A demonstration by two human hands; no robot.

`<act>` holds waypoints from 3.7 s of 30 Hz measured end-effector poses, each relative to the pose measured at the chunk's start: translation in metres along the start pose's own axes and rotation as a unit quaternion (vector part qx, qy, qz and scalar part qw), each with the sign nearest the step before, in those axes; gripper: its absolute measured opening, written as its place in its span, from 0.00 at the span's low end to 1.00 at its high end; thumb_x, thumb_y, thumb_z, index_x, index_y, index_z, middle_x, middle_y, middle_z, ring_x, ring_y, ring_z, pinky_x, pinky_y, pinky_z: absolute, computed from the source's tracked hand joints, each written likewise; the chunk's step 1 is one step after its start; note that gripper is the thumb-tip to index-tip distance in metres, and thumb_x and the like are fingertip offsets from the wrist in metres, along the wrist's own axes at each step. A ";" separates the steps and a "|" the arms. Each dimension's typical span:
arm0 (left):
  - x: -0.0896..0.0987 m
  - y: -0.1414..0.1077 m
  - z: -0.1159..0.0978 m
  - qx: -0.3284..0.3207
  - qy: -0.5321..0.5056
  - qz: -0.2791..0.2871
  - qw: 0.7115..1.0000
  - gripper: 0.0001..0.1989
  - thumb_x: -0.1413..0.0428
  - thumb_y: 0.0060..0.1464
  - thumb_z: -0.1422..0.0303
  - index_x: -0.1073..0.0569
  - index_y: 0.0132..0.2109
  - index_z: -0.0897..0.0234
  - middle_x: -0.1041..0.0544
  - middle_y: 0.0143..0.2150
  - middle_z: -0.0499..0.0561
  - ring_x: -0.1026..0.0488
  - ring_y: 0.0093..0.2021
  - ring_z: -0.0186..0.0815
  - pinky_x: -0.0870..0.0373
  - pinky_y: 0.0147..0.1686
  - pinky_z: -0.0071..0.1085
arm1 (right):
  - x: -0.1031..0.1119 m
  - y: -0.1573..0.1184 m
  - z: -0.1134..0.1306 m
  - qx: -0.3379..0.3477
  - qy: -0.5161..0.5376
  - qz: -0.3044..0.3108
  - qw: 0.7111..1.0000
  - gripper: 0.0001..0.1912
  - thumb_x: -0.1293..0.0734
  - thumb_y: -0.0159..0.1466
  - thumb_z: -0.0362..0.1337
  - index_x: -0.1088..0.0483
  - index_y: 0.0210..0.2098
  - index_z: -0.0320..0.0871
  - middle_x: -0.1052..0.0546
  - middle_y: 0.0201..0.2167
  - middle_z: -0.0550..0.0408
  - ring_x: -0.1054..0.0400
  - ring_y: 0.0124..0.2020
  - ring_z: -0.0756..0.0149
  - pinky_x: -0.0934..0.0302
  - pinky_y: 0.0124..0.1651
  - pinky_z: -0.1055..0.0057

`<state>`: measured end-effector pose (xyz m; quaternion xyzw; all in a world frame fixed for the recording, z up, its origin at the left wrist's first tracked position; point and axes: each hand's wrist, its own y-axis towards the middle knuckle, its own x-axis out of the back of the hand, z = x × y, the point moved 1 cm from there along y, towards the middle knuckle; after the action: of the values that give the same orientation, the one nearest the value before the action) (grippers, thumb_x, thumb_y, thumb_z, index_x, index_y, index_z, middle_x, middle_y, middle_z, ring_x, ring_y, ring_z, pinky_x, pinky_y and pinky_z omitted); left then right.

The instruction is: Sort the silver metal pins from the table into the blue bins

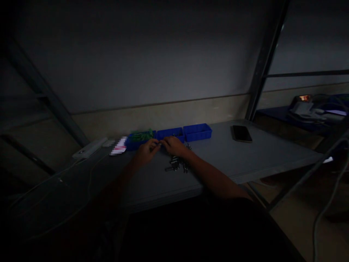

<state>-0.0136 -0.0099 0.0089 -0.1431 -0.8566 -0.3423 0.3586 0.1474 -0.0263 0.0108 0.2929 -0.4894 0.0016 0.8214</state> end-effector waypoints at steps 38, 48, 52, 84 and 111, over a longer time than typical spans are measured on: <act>-0.001 0.002 0.009 0.019 -0.077 -0.041 0.996 0.10 0.52 0.53 0.64 0.33 0.40 0.65 0.26 0.32 0.51 0.27 0.34 0.35 0.31 0.36 0.31 | 0.002 -0.003 0.007 0.015 0.156 -0.030 0.987 0.08 0.40 0.62 0.37 0.34 0.36 0.39 0.34 0.22 0.61 0.41 0.23 0.74 0.49 0.28 0.77; 0.000 0.003 0.003 0.024 -0.094 -0.066 0.993 0.11 0.51 0.52 0.62 0.32 0.38 0.65 0.26 0.33 0.51 0.27 0.35 0.36 0.31 0.37 0.31 | -0.003 -0.001 0.004 -0.028 0.165 -0.055 0.984 0.13 0.42 0.64 0.42 0.33 0.35 0.38 0.33 0.22 0.60 0.41 0.24 0.73 0.49 0.28 0.77; 0.000 0.003 0.005 0.044 -0.070 -0.058 0.995 0.14 0.55 0.55 0.59 0.32 0.36 0.65 0.26 0.29 0.50 0.28 0.32 0.36 0.32 0.35 0.31 | -0.001 -0.003 0.006 0.030 0.109 -0.053 0.992 0.14 0.40 0.63 0.42 0.35 0.43 0.39 0.31 0.24 0.59 0.39 0.25 0.72 0.48 0.29 0.76; -0.017 -0.011 0.001 -0.053 0.214 0.130 0.967 0.07 0.48 0.54 0.65 0.29 0.37 0.62 0.28 0.40 0.52 0.34 0.43 0.41 0.37 0.42 0.37 | 0.014 -0.003 -0.025 -0.214 -0.137 -0.040 0.966 0.27 0.52 0.66 0.52 0.29 0.38 0.41 0.24 0.37 0.43 0.29 0.39 0.60 0.42 0.39 0.70; 0.000 0.003 0.009 -0.009 0.011 -0.031 0.999 0.10 0.52 0.54 0.65 0.32 0.40 0.64 0.26 0.32 0.50 0.29 0.33 0.34 0.33 0.36 0.30 | 0.003 -0.003 0.008 -0.007 -0.012 0.041 0.999 0.19 0.46 0.67 0.43 0.29 0.37 0.38 0.24 0.33 0.49 0.32 0.33 0.69 0.46 0.37 0.75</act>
<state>-0.0164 -0.0014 0.0055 -0.1157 -0.8536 -0.3621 0.3561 0.1439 -0.0339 0.0147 0.2670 -0.5109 0.0283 0.8167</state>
